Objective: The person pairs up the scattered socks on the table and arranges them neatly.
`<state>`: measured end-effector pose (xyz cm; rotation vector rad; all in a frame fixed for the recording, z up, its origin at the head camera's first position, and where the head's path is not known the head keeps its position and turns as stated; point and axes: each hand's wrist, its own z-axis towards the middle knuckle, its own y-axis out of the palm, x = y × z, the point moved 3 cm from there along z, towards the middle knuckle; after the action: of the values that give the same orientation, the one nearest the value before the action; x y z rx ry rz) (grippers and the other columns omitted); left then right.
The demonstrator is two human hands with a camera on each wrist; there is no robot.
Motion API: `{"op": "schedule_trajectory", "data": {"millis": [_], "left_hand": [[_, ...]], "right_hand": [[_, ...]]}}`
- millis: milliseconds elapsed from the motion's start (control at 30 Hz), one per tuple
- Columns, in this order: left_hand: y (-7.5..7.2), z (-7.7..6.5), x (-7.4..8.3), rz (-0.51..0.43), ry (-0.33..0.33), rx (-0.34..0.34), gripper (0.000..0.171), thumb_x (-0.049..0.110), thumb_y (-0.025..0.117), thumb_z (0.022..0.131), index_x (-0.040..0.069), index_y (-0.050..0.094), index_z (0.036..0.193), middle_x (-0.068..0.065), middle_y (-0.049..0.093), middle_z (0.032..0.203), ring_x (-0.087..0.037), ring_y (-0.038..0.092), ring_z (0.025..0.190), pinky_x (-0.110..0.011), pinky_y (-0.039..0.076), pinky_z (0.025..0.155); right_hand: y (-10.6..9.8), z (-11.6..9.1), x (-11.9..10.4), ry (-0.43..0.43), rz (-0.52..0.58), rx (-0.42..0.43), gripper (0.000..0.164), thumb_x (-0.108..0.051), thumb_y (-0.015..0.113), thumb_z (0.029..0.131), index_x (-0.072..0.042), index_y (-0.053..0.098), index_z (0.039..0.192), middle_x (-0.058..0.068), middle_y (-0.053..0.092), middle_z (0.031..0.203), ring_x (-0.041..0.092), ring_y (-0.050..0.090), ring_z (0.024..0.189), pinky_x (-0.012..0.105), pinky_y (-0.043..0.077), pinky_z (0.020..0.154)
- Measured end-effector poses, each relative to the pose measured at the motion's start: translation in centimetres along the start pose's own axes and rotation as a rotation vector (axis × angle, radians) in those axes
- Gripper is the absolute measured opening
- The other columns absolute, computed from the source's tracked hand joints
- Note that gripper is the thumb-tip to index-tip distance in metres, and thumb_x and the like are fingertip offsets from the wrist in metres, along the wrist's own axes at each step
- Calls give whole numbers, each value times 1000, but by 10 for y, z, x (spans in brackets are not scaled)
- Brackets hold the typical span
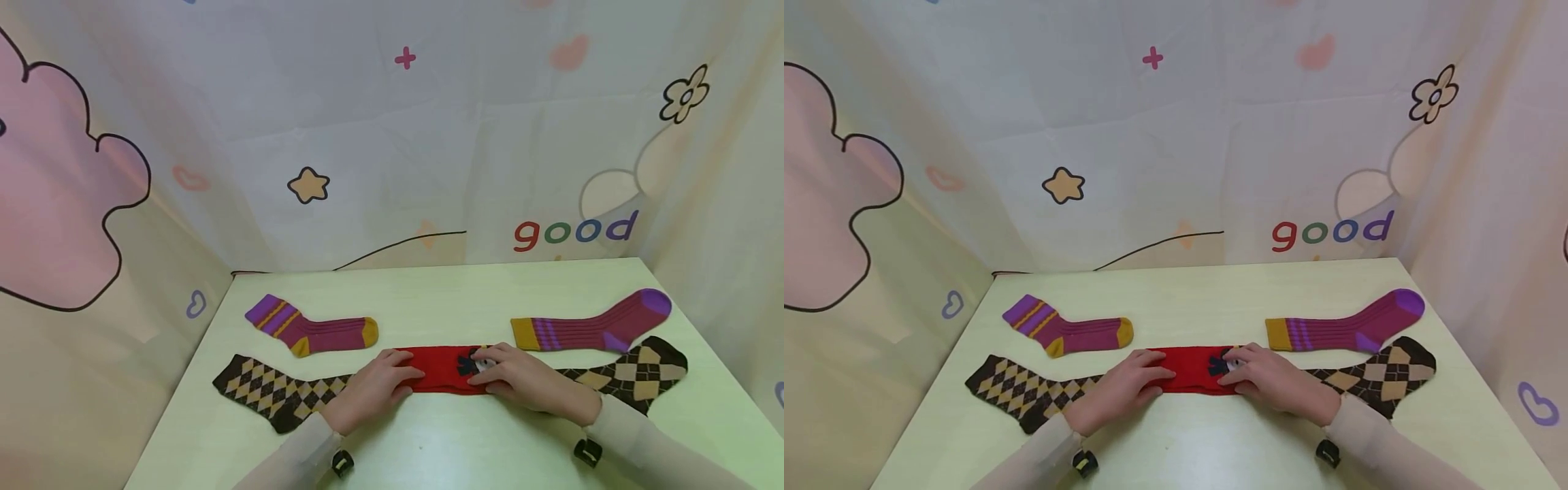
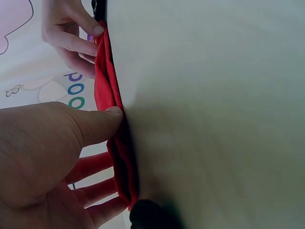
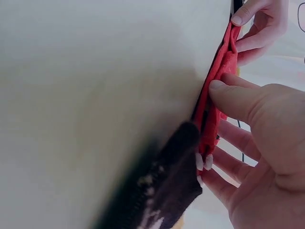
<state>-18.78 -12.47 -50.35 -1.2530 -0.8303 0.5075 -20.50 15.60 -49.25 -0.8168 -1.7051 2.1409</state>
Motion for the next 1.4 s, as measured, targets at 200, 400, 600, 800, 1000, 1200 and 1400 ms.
{"op": "schedule_trajectory", "data": {"millis": [200,400,600,800,1000,1200,1400], "left_hand": [[-2,7,-3,12,3,-21,27,19,70,99,22,74,126,-6,60,141,-24,52,130,-37,47,108],[-6,16,-5,14,-6,-35,27,18,70,99,21,74,126,-6,61,139,-24,53,128,-37,48,106],[-10,31,-9,66,-15,-53,28,16,71,98,21,74,126,-5,63,132,-25,56,123,-34,50,104],[-14,45,-13,83,-41,-83,30,16,72,97,22,74,127,-4,64,130,-25,57,119,-34,52,101],[-14,54,-16,107,-50,-79,28,14,72,97,20,74,125,-6,64,129,-26,58,118,-34,53,99],[-15,66,-21,118,-60,-79,29,13,71,98,19,74,126,-6,65,129,-27,60,117,-36,52,102],[-15,81,-30,142,-86,-96,30,13,71,98,20,73,127,-6,65,130,-27,59,120,-35,52,102]], "right_hand": [[-5,8,3,-6,-1,-33,28,-6,79,89,-23,79,112,12,66,130,33,60,116,45,57,92],[-9,19,8,27,25,-82,27,-4,79,89,-18,78,112,14,65,130,36,59,119,46,56,94],[-14,33,15,59,17,-107,23,-1,78,88,-12,75,108,16,65,128,38,59,117,48,55,95],[-17,44,23,83,17,-124,22,2,79,87,-10,73,105,17,64,126,38,59,114,48,55,95],[-18,51,30,89,37,-121,22,4,77,87,-9,72,104,12,65,121,34,59,109,45,56,93],[-19,60,40,121,35,-124,22,4,77,88,-9,72,105,12,65,120,32,59,106,45,56,93],[-21,67,50,148,18,-128,22,3,75,90,-9,72,108,11,65,119,31,58,108,46,55,94]]}}
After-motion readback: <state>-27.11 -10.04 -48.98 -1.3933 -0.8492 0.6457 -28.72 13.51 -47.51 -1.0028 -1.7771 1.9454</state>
